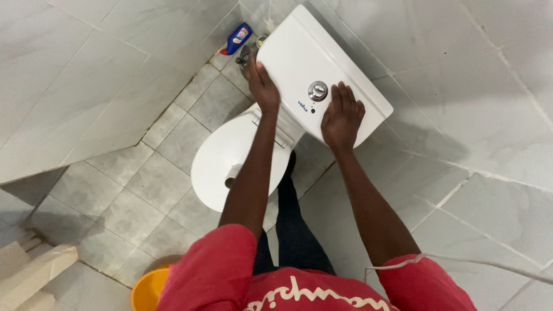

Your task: The person wipes the top and sides of a toilet tank with a cloth, moves a toilet paper roll, and then wipes the adjacent tiled wall surface.

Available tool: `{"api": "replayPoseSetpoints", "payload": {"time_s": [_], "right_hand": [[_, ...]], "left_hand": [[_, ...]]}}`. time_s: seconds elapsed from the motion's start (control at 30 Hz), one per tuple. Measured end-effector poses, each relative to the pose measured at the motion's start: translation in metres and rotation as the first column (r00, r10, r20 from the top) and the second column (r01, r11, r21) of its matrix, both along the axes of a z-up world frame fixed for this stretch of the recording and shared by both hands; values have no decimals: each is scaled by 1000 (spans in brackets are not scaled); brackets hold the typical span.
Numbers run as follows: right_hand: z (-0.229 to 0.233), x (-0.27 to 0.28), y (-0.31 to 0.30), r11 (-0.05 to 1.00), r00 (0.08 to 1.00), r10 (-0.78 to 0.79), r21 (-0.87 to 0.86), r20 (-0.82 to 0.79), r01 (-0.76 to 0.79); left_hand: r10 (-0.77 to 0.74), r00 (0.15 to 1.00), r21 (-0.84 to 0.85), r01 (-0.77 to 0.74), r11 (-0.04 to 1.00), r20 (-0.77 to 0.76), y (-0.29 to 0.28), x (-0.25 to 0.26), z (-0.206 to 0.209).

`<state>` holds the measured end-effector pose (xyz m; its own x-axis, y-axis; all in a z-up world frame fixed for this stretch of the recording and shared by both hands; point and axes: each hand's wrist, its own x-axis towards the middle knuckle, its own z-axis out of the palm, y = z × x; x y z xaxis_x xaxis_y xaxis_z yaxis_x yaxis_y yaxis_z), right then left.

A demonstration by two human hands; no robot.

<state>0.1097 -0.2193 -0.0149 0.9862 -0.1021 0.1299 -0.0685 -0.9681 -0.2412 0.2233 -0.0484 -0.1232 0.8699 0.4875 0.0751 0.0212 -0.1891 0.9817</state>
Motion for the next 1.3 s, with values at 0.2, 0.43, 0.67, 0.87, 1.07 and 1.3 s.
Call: {"api": "replayPoseSetpoints", "payload": {"time_s": [0.2,0.43,0.67,0.87,1.07,1.3], "right_hand": [[-1,-3,-1,1000,998,30,-2,55,-30],[0,-4,1,998,993,56,-29,100,-54],[2,-2,2,998,993,52,-50,102,-47],[-4,-3,-3,995,985,97,7,144,-99],[2,-36,-30,859,983,138,480,124,-181],[0,-162,22,659,906,417,660,79,-361]], "left_hand": [[50,982,-218,-90,972,-181,-79,-95,32],[-124,969,-420,24,907,-212,-113,-161,25],[-239,930,-464,87,882,-280,-122,-188,47],[-855,464,-773,446,450,-231,-152,-283,15],[-816,470,-907,73,416,-336,-102,-302,-1],[-619,734,-951,-299,74,-279,-8,-239,62]]}}
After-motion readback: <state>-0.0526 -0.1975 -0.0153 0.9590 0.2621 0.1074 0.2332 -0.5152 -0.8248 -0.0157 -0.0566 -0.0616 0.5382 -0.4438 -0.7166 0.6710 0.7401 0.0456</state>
